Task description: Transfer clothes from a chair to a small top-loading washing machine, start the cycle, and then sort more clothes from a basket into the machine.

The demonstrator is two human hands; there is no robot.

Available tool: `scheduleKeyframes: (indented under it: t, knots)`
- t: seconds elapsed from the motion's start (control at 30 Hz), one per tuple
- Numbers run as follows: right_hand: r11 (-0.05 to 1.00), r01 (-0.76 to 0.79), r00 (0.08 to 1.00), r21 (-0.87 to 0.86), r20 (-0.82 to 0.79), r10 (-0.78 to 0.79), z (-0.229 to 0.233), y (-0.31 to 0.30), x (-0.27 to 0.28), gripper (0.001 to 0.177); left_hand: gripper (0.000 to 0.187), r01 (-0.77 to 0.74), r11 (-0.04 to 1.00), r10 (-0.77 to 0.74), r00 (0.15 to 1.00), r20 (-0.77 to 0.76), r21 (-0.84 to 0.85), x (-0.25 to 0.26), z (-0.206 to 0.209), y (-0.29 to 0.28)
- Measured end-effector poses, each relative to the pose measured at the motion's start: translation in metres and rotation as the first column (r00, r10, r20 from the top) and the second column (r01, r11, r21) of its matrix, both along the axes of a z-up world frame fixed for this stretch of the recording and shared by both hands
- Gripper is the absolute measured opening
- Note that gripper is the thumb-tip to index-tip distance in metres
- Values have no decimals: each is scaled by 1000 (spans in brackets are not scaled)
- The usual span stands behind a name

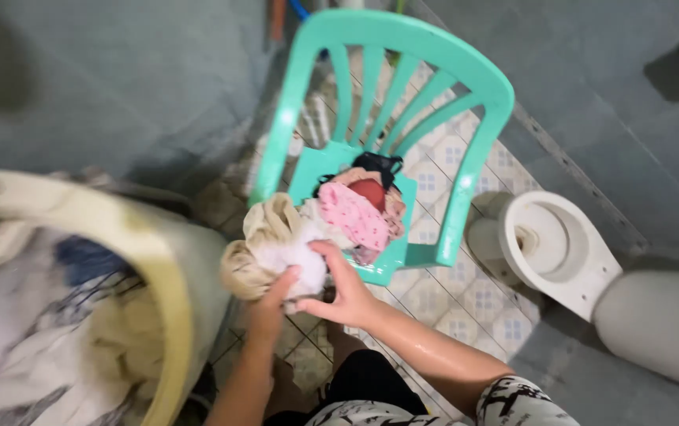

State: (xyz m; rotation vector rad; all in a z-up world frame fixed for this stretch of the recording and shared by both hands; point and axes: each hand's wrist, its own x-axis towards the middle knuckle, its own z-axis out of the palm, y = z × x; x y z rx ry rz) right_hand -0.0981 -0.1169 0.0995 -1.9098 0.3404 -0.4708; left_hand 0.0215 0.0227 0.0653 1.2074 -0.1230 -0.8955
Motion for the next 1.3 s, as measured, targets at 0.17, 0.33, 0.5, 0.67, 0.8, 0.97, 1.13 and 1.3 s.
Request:
scheduleKeyframes:
  t: [0.17, 0.33, 0.5, 0.67, 0.8, 0.97, 1.13, 1.3]
  knots:
    - [993, -114, 993, -8, -31, 113, 58, 75, 54, 50, 44, -203, 978, 170, 899, 404, 40, 28, 51, 90]
    - [951, -194, 980, -241, -88, 178, 92, 140, 110, 25, 48, -533, 846, 478, 748, 461, -12, 55, 78, 190]
    - [994, 109, 976, -12, 189, -105, 37, 135, 190, 30, 48, -756, 645, 711, 537, 455, -116, 87, 104, 288]
    - [974, -135, 954, 181, 290, 78, 103, 173, 231, 23, 37, -799, 585, 790, 523, 320, -139, 110, 76, 362]
    - [950, -179, 971, -256, 112, 213, 133, 205, 253, 23, 25, -755, 652, 743, 619, 253, -68, 114, 92, 386]
    - [918, -260, 953, -300, 72, 293, 166, 218, 252, 19, 25, -690, 723, 690, 716, 108, -47, 117, 104, 389]
    - [983, -79, 937, 168, 348, 15, 177, 193, 259, 22, 36, -599, 796, 605, 786, 127, -82, 122, 76, 383]
    - [967, -254, 946, 36, 220, 240, 178, 206, 266, 19, 52, -625, 770, 618, 781, 94, 126, 121, 120, 384]
